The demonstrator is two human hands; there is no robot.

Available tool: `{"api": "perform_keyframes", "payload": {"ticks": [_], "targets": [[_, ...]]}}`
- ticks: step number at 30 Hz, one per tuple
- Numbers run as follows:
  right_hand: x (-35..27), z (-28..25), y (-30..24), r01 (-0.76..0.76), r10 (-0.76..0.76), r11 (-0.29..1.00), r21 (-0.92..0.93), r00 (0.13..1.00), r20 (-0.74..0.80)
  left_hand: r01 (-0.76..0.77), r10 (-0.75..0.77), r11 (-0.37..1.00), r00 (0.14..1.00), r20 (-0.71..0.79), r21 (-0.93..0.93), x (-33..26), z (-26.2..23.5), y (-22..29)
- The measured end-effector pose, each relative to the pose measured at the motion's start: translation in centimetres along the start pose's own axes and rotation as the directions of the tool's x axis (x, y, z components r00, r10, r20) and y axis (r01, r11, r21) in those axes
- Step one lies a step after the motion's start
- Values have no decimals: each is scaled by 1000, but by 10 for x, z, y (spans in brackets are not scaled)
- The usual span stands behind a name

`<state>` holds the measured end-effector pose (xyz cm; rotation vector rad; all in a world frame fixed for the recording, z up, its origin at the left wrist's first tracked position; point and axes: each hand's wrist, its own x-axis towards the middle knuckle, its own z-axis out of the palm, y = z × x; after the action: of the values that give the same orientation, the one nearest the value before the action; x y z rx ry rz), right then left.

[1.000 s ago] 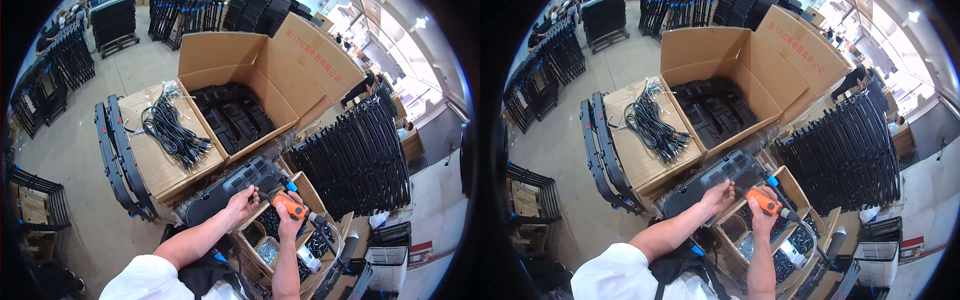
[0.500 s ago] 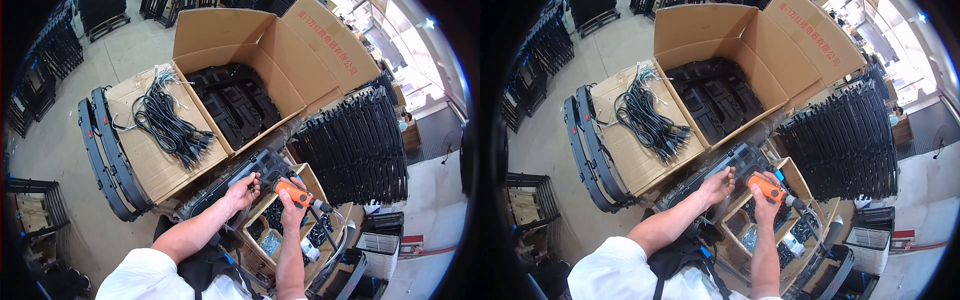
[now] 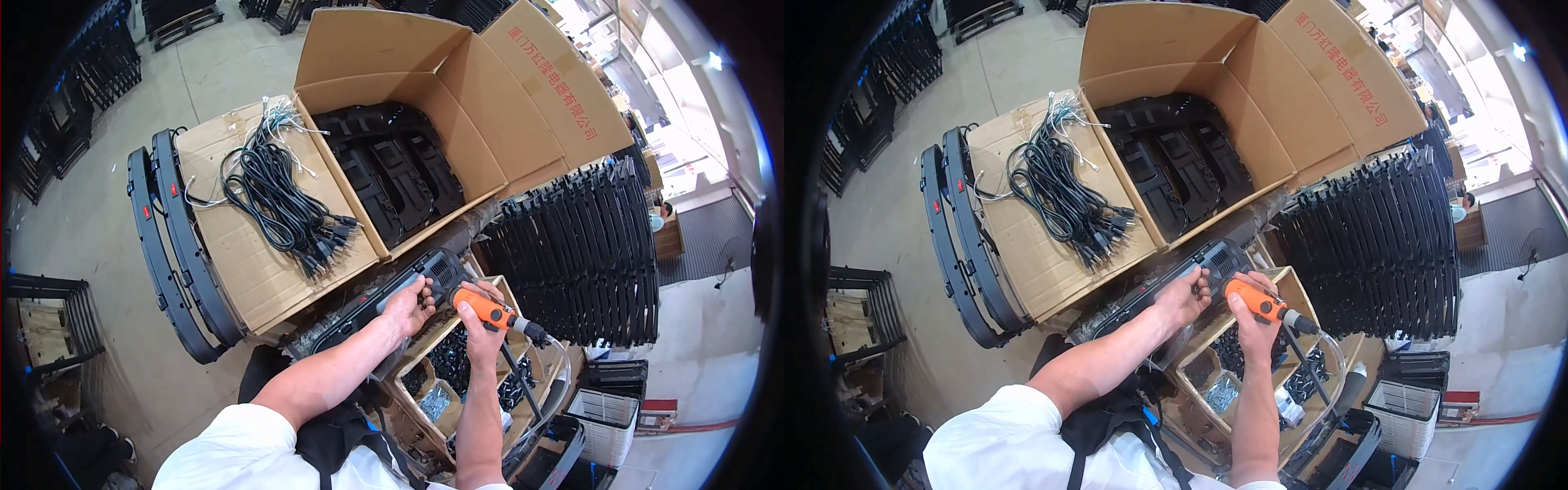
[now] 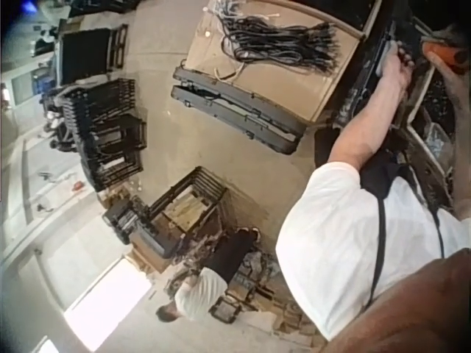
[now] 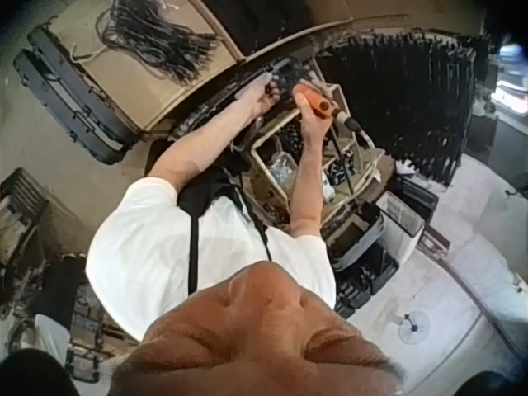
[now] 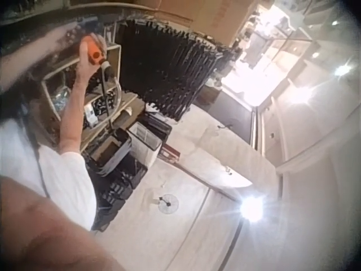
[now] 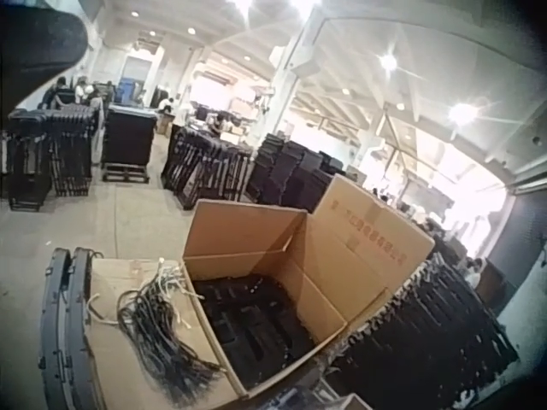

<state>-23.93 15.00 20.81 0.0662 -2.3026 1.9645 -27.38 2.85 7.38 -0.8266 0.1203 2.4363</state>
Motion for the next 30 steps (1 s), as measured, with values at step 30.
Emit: {"api": "perform_keyframes", "payload": {"ticks": [30], "targets": [[76, 7, 58, -30, 31, 999, -42, 999, 9, -43, -46, 813, 989, 137, 581, -73, -34, -22]]}}
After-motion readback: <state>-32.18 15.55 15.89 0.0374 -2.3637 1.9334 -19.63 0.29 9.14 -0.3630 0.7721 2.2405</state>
